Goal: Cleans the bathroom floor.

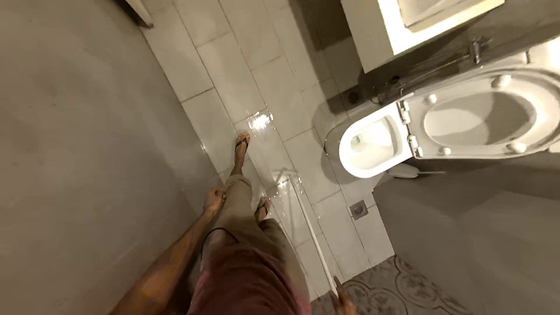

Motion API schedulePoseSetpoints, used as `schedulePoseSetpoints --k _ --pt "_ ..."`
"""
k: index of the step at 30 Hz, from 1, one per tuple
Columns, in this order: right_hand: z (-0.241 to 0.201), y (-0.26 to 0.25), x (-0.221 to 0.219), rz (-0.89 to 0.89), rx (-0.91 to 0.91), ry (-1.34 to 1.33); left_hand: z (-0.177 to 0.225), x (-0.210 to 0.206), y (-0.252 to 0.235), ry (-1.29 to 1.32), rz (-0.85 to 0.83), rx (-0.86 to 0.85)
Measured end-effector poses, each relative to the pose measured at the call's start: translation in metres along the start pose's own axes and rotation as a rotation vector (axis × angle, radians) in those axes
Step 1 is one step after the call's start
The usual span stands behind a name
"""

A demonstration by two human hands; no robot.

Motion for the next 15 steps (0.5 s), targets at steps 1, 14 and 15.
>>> schedulePoseSetpoints --k 1,14,15 --pt "-0.063 -0.034 0.002 0.007 0.032 -0.096 0.005 0.006 -0.006 -0.020 -0.008 0.018" --pt "-0.885 -0.392 0.105 0.080 0.481 0.181 0.106 0.162 -0.092 0.092 0.069 0.117" --pt "-0.924 -0.407 0.116 0.076 0.469 0.163 0.104 0.169 -0.100 0.103 0.097 0.130"
Point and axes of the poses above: each hand's wrist, its own y-axis away from the middle knuckle, its own x-axis out of the back of the hand, z = x × y, the point moved 6 cm from there along -y, towards the middle knuckle, and after that the axes turned 1 degree about x, right-handed, at the moved point
